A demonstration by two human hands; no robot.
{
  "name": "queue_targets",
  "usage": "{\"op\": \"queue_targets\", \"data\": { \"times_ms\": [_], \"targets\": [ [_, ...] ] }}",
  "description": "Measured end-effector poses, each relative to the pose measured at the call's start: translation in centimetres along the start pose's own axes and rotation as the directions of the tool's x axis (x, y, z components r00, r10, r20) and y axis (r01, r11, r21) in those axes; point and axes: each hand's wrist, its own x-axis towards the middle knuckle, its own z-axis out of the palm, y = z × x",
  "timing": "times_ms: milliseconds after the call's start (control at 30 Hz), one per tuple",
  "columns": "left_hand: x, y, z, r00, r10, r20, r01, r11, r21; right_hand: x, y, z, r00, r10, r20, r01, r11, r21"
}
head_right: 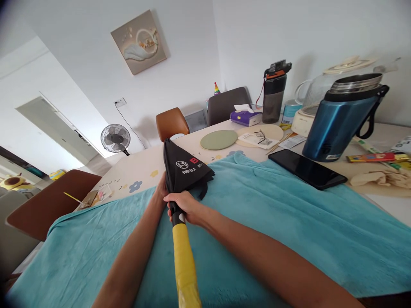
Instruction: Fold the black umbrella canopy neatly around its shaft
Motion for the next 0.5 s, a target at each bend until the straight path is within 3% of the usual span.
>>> {"op": "queue_targets", "data": {
  "times_ms": [67,167,333,500],
  "targets": [
    [-0.3,0.0,-0.3,0.995,-0.029,0.095,0.037,0.996,-0.084,0.1,0.6,0.2,1.0,0.016,0.026,-0.016,1.0,0.003],
    [-0.5,-0.2,-0.9,0.991,-0.004,0.134,0.016,0.996,-0.089,0.1,1.3,0.4,0.997,0.048,0.056,-0.05,0.998,0.033],
    [-0.1,-0.2,-1.8,0.992,-0.033,0.122,0.041,0.997,-0.062,-0.2,1.7,0.7,0.993,0.087,0.081,-0.095,0.99,0.101],
    [0.3,0.1,-1.8,0.983,-0.146,0.113,0.166,0.965,-0.201,-0.3,2.0,1.1,0.985,0.17,0.036,-0.173,0.971,0.163]
  ]
}}
